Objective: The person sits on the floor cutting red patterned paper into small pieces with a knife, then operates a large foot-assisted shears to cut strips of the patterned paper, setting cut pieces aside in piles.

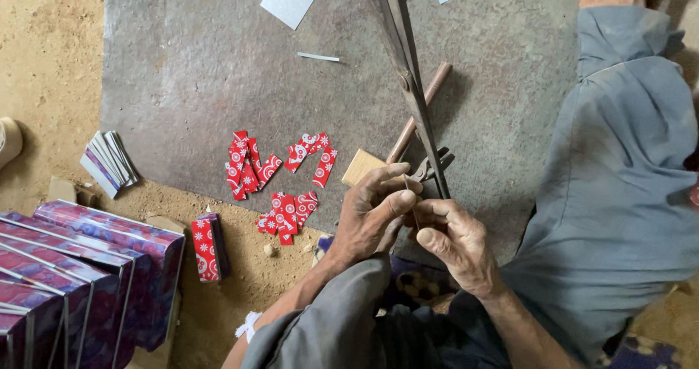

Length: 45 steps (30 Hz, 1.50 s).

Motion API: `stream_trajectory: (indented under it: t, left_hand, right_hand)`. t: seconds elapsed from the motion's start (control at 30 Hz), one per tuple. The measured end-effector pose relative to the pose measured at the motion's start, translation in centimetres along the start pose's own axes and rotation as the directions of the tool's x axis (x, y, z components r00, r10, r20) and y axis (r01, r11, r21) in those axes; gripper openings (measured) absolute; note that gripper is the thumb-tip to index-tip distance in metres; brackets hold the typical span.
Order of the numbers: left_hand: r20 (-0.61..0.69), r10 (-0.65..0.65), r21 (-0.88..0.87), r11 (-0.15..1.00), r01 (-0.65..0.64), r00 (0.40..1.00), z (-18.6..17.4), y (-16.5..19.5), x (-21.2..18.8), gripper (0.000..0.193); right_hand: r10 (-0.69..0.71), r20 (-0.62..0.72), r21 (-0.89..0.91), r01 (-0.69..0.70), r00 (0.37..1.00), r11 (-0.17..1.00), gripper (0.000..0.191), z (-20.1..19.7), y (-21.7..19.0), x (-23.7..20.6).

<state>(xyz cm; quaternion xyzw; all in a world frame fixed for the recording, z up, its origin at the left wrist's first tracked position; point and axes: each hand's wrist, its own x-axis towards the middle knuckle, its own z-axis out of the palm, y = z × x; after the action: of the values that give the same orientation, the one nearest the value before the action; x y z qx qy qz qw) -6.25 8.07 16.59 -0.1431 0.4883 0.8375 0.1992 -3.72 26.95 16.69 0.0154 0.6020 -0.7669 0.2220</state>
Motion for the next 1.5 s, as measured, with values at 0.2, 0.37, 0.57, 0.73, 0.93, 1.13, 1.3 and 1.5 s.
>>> stream_trajectory:
  t: [0.2,0.37,0.57,0.73,0.93,1.13,1.3,1.5]
  left_hand:
    - [0.229,0.155,0.462,0.852,-0.248,0.961,-0.2,0.5,-0.1,0.046]
    - [0.126,0.062,0.43,0.896,-0.111,0.99,0.8,0.3,0.6,0.047]
    - [0.025,0.001,0.366,0.931,-0.01,1.0,1.6,-0.8,1.2,0.038]
    - [-0.01,-0.068,0.234,0.97,0.068,0.998,1.0,-1.3,1.6,0.038]
    - [0.041,-0.102,0.232,0.969,0.089,0.994,0.8,-2.0,2.1,0.042]
    - [0.037,-0.11,0.293,0.951,0.095,0.993,1.9,-1.7,2.4,0.041]
    - [0.092,-0.079,0.426,0.904,0.032,0.993,3.6,-1.5,3.7,0.042]
    - [0.225,0.141,0.681,0.685,-0.259,0.964,3.1,-0.8,2.8,0.039]
  right_hand:
    - [0.158,-0.047,0.305,-0.136,0.986,0.943,0.044,-1.2,1.2,0.3]
    - [0.033,-0.223,-0.01,-0.036,0.974,0.999,0.031,-2.0,1.0,-0.5]
    - [-0.191,-0.269,-0.456,0.049,0.944,0.888,0.025,-0.5,-0.4,-0.2]
    - [-0.357,-0.047,-0.76,0.198,0.933,0.619,0.061,-0.5,-1.5,-0.6]
    - [-0.419,0.089,-0.883,0.266,0.904,0.386,0.066,-1.5,-0.6,-1.1]
    - [-0.253,-0.201,-0.376,0.164,0.946,0.912,0.055,-2.4,0.3,-1.3]
    - [-0.255,-0.405,-0.501,0.02,0.878,0.865,0.021,-3.8,-0.3,-0.1]
    - [-0.766,-0.089,-0.973,0.108,0.637,0.203,0.007,-9.6,-1.4,5.9]
